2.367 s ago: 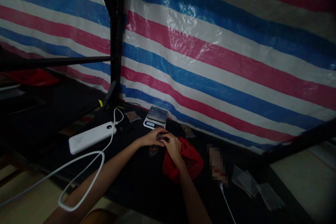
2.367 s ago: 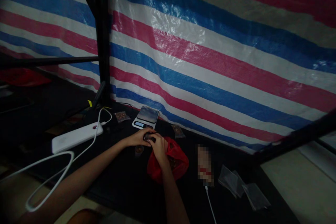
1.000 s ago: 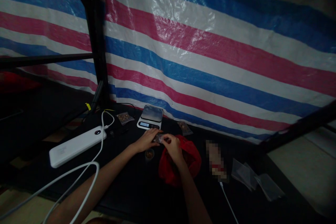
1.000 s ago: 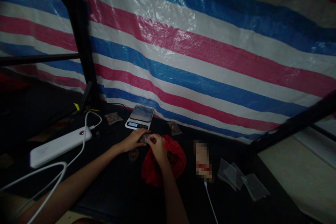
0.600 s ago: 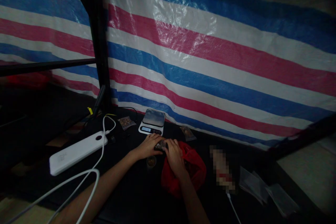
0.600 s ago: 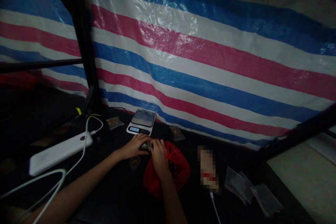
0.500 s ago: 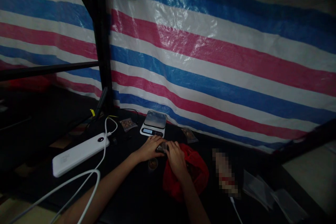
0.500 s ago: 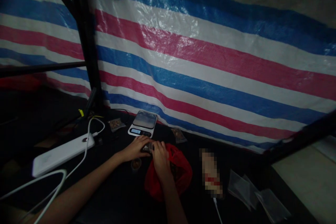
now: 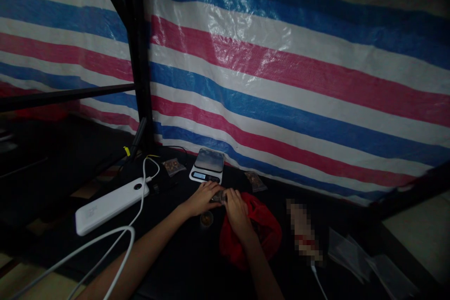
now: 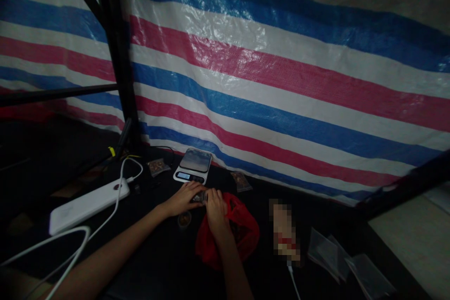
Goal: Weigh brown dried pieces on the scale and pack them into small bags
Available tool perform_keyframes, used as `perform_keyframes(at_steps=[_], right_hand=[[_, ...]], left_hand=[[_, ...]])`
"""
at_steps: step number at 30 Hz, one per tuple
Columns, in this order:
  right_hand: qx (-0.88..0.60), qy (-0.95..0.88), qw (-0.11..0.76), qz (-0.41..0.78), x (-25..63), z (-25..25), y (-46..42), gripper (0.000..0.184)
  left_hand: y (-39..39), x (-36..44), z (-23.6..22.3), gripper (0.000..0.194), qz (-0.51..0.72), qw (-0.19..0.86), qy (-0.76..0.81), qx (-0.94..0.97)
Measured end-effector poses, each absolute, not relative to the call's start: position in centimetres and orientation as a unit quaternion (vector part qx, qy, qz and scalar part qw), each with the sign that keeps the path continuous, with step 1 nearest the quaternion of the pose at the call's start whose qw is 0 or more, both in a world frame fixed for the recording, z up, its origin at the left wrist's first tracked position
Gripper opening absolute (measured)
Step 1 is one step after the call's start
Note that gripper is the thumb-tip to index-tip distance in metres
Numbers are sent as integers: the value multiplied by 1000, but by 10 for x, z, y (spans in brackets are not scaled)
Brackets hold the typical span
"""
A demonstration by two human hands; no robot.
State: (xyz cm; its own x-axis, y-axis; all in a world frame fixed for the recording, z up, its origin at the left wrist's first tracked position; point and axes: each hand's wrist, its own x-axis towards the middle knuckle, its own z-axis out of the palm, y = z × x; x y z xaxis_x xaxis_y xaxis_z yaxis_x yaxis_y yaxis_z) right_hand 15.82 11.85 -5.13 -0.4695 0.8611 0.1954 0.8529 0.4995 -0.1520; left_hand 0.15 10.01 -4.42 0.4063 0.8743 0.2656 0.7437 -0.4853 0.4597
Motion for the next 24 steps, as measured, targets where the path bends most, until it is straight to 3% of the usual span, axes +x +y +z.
perform_keyframes(at_steps=[12, 24], right_hand=[[-482, -859, 138, 105, 158, -57, 124, 29], [-482, -864, 129, 67, 160, -63, 123, 34]], left_hand=[[99, 2, -44, 39, 229, 123, 486, 834], [97, 3, -42, 39, 225, 116, 477, 842]])
